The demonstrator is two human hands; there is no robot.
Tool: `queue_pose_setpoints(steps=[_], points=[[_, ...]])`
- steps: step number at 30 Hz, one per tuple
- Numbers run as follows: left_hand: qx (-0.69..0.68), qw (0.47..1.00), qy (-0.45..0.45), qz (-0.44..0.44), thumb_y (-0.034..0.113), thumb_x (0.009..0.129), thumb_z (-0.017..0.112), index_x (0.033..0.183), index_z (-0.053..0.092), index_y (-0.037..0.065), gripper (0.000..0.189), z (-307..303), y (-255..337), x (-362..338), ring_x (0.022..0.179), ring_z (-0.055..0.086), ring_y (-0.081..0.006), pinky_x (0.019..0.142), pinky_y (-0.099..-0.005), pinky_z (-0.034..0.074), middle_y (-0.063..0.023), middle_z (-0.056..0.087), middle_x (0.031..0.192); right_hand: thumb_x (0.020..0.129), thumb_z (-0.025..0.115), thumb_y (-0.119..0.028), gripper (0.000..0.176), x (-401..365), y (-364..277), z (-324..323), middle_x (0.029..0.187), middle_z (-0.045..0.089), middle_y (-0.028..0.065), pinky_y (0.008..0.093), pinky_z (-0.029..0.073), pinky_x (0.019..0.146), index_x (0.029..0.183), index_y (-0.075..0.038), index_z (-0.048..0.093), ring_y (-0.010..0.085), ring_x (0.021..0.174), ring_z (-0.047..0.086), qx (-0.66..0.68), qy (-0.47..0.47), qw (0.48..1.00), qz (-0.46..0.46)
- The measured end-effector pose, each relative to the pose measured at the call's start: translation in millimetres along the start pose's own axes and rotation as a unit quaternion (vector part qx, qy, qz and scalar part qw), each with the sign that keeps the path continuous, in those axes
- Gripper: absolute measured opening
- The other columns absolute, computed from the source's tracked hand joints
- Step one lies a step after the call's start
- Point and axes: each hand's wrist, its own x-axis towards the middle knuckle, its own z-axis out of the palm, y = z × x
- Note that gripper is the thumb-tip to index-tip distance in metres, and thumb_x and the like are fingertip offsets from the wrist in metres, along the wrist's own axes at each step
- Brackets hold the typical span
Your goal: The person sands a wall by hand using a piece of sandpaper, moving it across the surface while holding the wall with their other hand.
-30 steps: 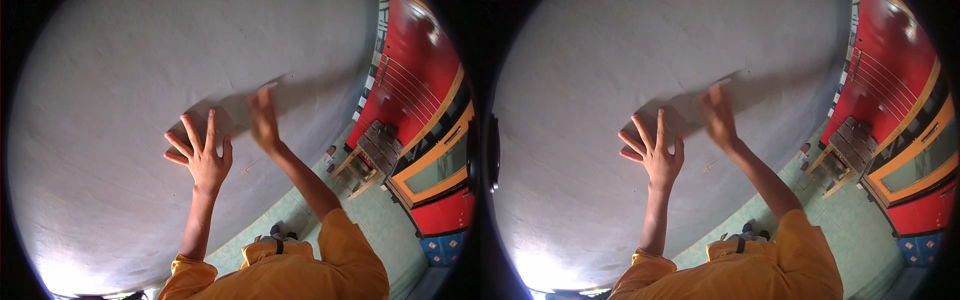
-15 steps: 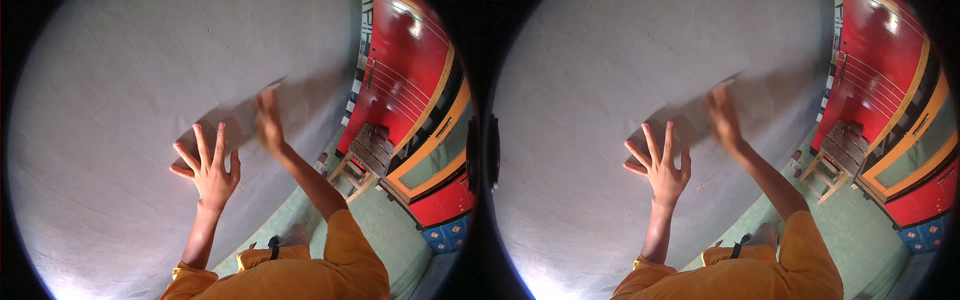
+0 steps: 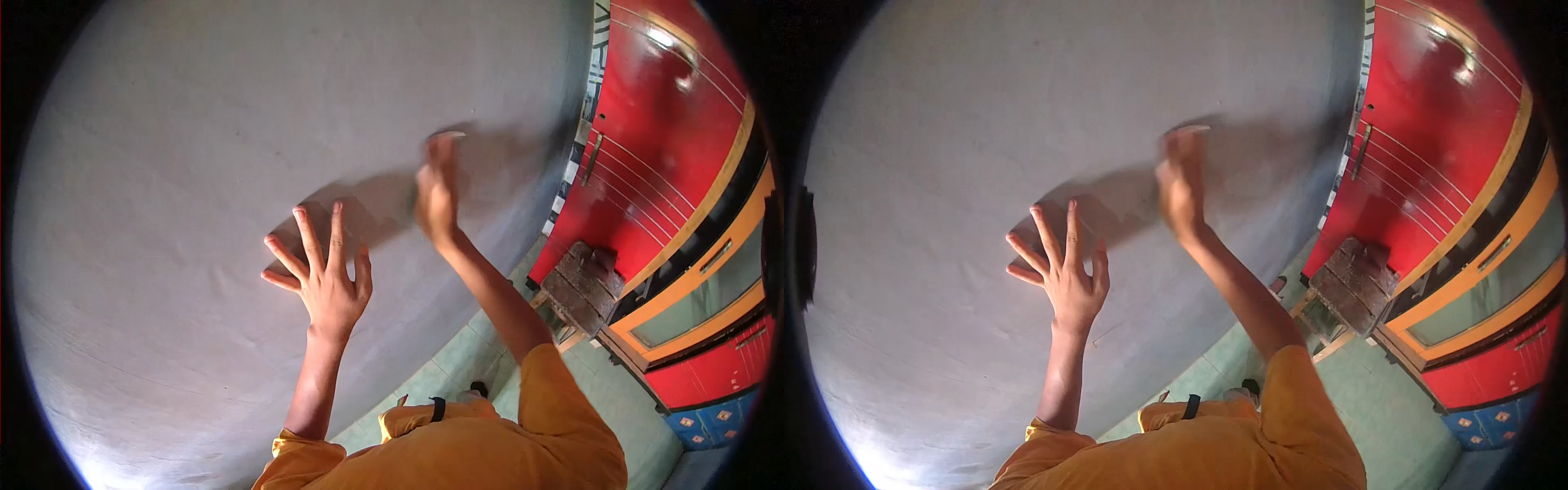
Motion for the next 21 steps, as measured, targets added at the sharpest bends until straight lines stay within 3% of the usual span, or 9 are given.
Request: queue_pose_setpoints(steps=[3,6,9,11,15,17,18,19,21], points=[[0.034,0.999,-0.004,-0.008,0.028,0.100,0.053,0.155,0.038,0.029,0.058,16,21,18,0.148,-0.022,-0.0482,0.100,-0.0685,-0.031,-0.0164,0.004,0.168,0.103,0.050,-0.012,0.029,3,32,-20,0.140,0.053,0.0273,0.0456,0.044,0.109,0.121,0.003,0.066,0.0308,0.132,0.053,-0.002,-0.099,0.967,-0.235],[0.019,0.999,-0.002,-0.041,0.028,0.101,0.049,0.156,0.037,0.029,0.056,22,37,23,0.147,-0.024,-0.0474,0.100,-0.0673,-0.032,-0.0168,0.003,0.168,0.101,0.053,-0.010,0.028,45,58,-47,0.139,0.054,0.0268,0.0460,0.044,0.110,0.124,-0.002,0.067,0.0315,0.132,0.053,0.077,-0.182,0.898,0.394],[0.023,0.999,0.011,-0.041,0.030,0.101,0.050,0.156,0.036,0.029,0.057,36,54,37,0.147,-0.023,-0.0483,0.100,-0.0672,-0.031,-0.0179,0.003,0.168,0.101,0.055,-0.010,0.029,7,93,-16,0.135,0.058,0.0256,0.0433,0.047,0.107,0.127,-0.003,0.066,0.0326,0.128,0.056,0.004,-0.037,0.998,0.048],[0.019,0.999,0.011,-0.044,0.032,0.099,0.051,0.156,0.037,0.029,0.059,48,73,44,0.148,-0.020,-0.0502,0.100,-0.0681,-0.031,-0.0198,0.005,0.167,0.103,0.052,-0.014,0.033,16,92,-45,0.130,0.063,0.0230,0.0404,0.046,0.107,0.129,0.003,0.063,0.0339,0.124,0.059,0.021,-0.092,0.970,-0.226],[0.036,0.998,0.004,-0.047,0.035,0.098,0.053,0.156,0.035,0.030,0.061,67,92,48,0.147,-0.021,-0.0506,0.101,-0.0686,-0.030,-0.0206,0.003,0.167,0.105,0.046,-0.016,0.036,75,95,-78,0.139,0.056,0.0255,0.0411,0.042,0.111,0.134,0.002,0.058,0.0365,0.130,0.054,0.057,-0.296,0.875,0.380],[0.030,0.998,-0.006,-0.046,0.036,0.098,0.054,0.156,0.035,0.030,0.062,74,101,54,0.147,-0.021,-0.0512,0.101,-0.0691,-0.029,-0.0212,0.003,0.167,0.106,0.045,-0.017,0.036,56,97,-76,0.142,0.053,0.0259,0.0417,0.039,0.114,0.133,0.002,0.059,0.0372,0.134,0.050,0.055,-0.224,0.952,0.201],[0.031,0.998,0.000,-0.047,0.036,0.098,0.055,0.156,0.035,0.031,0.062,78,105,61,0.147,-0.021,-0.0516,0.101,-0.0693,-0.029,-0.0215,0.003,0.167,0.106,0.045,-0.017,0.035,30,104,-65,0.142,0.053,0.0257,0.0422,0.038,0.115,0.131,0.002,0.060,0.0372,0.137,0.047,0.035,-0.086,0.985,-0.146],[0.030,0.998,-0.002,-0.049,0.037,0.097,0.055,0.157,0.035,0.031,0.063,81,107,61,0.147,-0.021,-0.0519,0.101,-0.0696,-0.029,-0.0219,0.002,0.167,0.101,0.055,-0.014,0.030,19,122,-57,0.134,0.059,0.0227,0.0468,0.043,0.110,0.127,-0.003,0.064,0.0331,0.131,0.053,0.022,-0.069,0.973,-0.219],[0.037,0.998,0.003,-0.049,0.037,0.097,0.055,0.157,0.034,0.032,0.063,89,106,61,0.146,-0.022,-0.0528,0.100,-0.0699,-0.029,-0.0230,0.002,0.166,0.099,0.055,-0.008,0.032,36,144,-64,0.138,0.056,0.0218,0.0495,0.041,0.112,0.130,-0.005,0.063,0.0361,0.134,0.050,0.021,0.020,1.000,-0.003]])
